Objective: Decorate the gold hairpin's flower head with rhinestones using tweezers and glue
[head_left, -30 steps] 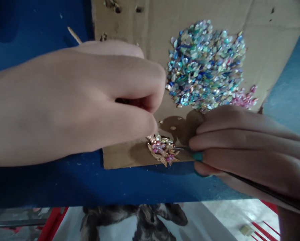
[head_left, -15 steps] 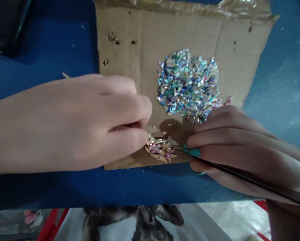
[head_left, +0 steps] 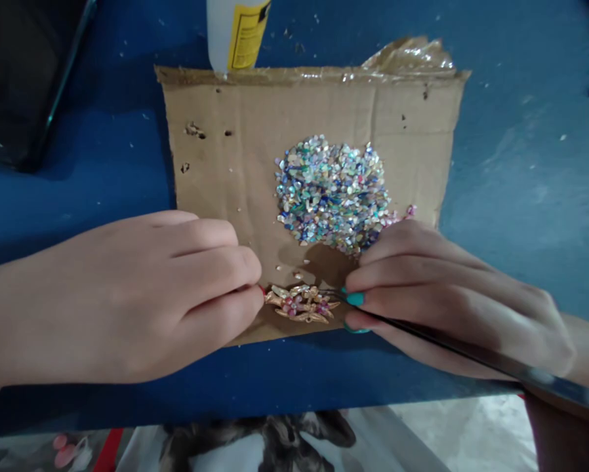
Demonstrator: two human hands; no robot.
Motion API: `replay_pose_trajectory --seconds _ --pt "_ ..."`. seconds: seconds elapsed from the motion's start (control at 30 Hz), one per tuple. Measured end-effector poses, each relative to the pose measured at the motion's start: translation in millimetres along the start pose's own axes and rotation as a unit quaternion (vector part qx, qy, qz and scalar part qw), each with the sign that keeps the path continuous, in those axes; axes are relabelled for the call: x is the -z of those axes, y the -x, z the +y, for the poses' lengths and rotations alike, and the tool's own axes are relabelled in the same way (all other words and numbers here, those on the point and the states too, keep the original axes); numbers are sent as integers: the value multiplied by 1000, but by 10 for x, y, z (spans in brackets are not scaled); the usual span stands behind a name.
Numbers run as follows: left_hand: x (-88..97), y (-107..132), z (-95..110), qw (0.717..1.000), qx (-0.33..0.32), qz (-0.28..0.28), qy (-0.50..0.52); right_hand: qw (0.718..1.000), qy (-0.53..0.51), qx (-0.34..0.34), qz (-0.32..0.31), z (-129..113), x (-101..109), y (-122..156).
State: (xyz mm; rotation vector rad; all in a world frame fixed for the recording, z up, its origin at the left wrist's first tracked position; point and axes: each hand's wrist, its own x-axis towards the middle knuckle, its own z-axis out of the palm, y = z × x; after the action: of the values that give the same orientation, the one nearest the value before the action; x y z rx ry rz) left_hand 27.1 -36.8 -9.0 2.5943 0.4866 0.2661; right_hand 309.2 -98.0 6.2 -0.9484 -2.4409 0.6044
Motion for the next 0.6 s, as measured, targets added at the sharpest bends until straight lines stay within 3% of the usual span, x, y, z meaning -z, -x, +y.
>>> replay_pose_trajectory --seconds 0.07,0.13,0.33,0.53,0.6 --pt "17 -31 10 997 -78 -5 -25 1000 -5 15 2 25 -5 6" --pt "23 -44 12 994 -103 -1 -45 1000 -7 29 -8 45 -2 15" --pt "11 -25 7 995 -98 1 -28 999 -17 10 -36 27 23 29" --pt "1 -34 -4 996 -84 10 12 997 -27 49 56 75 -103 62" --pt "-13 -18 -11 997 -34 20 59 997 -26 50 51 84 -121 63"
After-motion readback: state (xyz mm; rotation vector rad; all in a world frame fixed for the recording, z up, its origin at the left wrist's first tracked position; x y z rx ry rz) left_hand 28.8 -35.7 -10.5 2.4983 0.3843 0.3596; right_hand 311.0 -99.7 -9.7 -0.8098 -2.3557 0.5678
